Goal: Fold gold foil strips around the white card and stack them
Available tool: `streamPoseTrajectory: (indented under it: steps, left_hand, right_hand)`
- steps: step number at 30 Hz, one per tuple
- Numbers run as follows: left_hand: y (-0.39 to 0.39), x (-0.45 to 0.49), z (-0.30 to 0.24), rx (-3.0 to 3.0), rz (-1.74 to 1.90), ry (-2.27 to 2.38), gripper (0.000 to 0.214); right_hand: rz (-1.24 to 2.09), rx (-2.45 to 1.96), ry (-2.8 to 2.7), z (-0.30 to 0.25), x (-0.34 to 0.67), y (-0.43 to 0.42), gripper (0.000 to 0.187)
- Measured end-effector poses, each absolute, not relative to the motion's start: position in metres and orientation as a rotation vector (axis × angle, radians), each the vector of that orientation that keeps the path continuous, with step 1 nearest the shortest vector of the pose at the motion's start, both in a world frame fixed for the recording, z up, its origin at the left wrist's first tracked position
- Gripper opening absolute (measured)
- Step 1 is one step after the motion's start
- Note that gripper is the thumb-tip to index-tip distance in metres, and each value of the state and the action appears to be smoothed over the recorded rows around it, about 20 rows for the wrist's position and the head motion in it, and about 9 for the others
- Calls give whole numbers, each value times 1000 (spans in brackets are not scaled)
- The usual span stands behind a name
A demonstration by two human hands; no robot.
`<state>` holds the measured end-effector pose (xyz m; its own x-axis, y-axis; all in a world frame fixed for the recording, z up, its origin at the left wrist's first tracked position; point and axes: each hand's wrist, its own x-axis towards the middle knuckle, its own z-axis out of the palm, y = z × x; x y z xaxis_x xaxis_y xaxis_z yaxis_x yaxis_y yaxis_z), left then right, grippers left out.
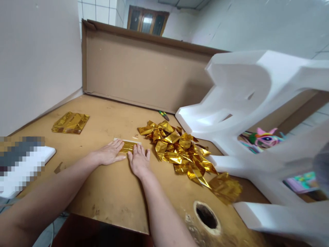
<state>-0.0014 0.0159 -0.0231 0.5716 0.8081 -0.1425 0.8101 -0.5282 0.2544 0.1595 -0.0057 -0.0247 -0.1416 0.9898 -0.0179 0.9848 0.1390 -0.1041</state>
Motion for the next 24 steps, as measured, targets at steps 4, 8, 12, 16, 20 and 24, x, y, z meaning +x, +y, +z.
streamPoseTrajectory:
  steps: [4,8,12,16,20,24]
  left_hand:
    - [16,-2,-22,2516,6,1312,72]
    - [16,-3,-20,2525,19,1282,64]
    - [18,-3,-23,2541,41,1271,65]
    - [20,-4,-27,2523,53,1294,68]
    - [20,-6,-27,2514,46,1295,71]
    - [17,-1,-26,2519,94,1353,76]
  right_hand:
    - [117,-1841,-2335,-21,143,-5,63]
    - [278,-1674,-2433,-24,132,-1,67]
    - [336,-1726,-2459,-27,136,3,70]
    - [294,-1840,-2446,-27,152,3,67]
    - [271,-1945,-2419,-28,167,1,66]
    - [257,-1992,-2405,-31,171,-2,64]
